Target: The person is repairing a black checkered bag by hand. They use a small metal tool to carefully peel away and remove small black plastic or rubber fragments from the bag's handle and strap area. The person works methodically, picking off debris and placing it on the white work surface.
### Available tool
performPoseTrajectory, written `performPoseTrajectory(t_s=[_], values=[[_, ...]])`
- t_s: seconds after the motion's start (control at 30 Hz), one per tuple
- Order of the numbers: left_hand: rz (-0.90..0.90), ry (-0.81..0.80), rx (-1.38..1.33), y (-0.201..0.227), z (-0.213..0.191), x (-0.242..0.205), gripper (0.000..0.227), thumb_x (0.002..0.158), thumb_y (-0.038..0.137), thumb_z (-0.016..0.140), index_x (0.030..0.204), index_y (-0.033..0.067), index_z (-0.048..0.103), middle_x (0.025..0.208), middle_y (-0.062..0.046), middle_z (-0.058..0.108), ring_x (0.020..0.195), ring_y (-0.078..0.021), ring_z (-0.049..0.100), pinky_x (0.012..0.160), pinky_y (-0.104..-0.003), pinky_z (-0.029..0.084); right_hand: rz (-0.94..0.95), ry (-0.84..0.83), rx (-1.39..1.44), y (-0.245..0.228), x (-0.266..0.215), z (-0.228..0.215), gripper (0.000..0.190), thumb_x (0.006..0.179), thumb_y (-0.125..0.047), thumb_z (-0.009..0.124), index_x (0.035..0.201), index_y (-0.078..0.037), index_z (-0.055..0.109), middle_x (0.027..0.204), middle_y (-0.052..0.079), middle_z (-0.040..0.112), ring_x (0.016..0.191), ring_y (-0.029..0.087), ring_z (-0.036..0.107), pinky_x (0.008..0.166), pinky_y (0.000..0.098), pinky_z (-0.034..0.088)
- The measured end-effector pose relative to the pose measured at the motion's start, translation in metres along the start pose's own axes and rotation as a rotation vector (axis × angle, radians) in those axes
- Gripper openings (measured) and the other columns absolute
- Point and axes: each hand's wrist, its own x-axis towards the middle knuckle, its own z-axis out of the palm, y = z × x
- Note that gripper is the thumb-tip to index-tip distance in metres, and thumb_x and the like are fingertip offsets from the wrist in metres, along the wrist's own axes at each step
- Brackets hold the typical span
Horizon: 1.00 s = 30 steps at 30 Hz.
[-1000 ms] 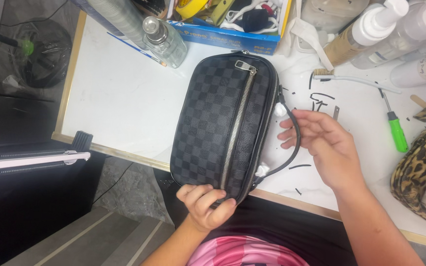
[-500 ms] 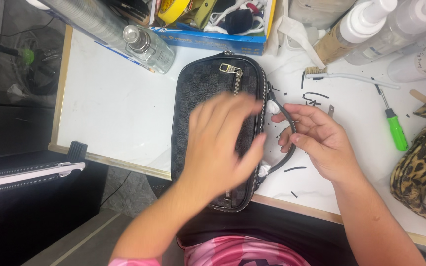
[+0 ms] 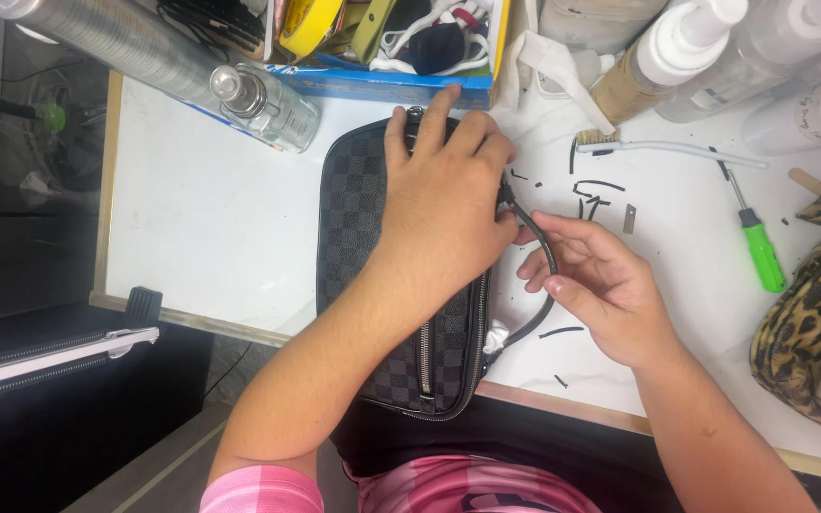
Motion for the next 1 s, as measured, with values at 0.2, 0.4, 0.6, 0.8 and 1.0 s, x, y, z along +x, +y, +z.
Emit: performPoseTrajectory(t_s=[0.2,0.4,0.6,0.8,1.0], values=[[-0.005,0.001,0.091,0.0060,0.0055,0.0002,0.062,0.063,0.024,0.086,0.116,-0.0014,0.067,0.129,-0.016,0.057,0.138,-0.0411,0.042,0.115,-0.068,0.024,-0.003,0.013,-0.037,-0.0006,-0.0005,-0.0003,0.052,0.098,0.003,0.059,0.150,0.001,0.049,0.137,0.015,0.062,0.109,0.021,0.065,0.095,0.0367,0.055],[0.005,-0.009,0.110,0.0067,0.0054,0.0014,0.069,0.059,0.027,0.088,0.116,-0.0051,0.065,0.128,-0.020,0.057,0.135,-0.0431,0.042,0.112,-0.071,0.024,-0.009,-0.010,0.004,-0.0008,0.0006,0.0003,0.053,0.100,0.001,0.059,0.151,0.001,0.047,0.139,0.016,0.061,0.109,0.022,0.064,0.096,0.0374,0.055],[-0.004,0.008,0.146,0.0079,0.0055,0.0033,0.058,0.063,0.022,0.086,0.109,-0.0077,0.068,0.126,-0.022,0.059,0.133,-0.0450,0.045,0.111,-0.074,0.026,0.011,0.008,-0.043,0.0007,0.0003,0.0023,0.054,0.099,0.000,0.057,0.151,-0.001,0.044,0.141,0.017,0.059,0.111,0.023,0.064,0.096,0.0393,0.057],[0.002,-0.017,0.167,0.0089,0.0074,0.0047,0.048,0.065,0.017,0.082,0.104,-0.0082,0.069,0.125,-0.025,0.059,0.133,-0.0487,0.045,0.111,-0.075,0.025,-0.001,-0.017,0.100,0.0050,0.0025,0.0041,0.062,0.095,0.003,0.056,0.154,-0.004,0.036,0.153,0.017,0.048,0.137,0.028,0.052,0.111,0.0473,0.049],[0.011,0.069,0.097,0.0041,0.0107,0.0013,0.051,0.064,0.016,0.080,0.107,-0.0089,0.070,0.124,-0.023,0.060,0.133,-0.0477,0.045,0.113,-0.072,0.026,0.011,-0.079,0.411,0.0060,0.0036,0.0031,0.060,0.097,-0.001,0.053,0.155,-0.004,0.038,0.158,0.017,0.045,0.147,0.029,0.043,0.119,0.0539,0.039]])
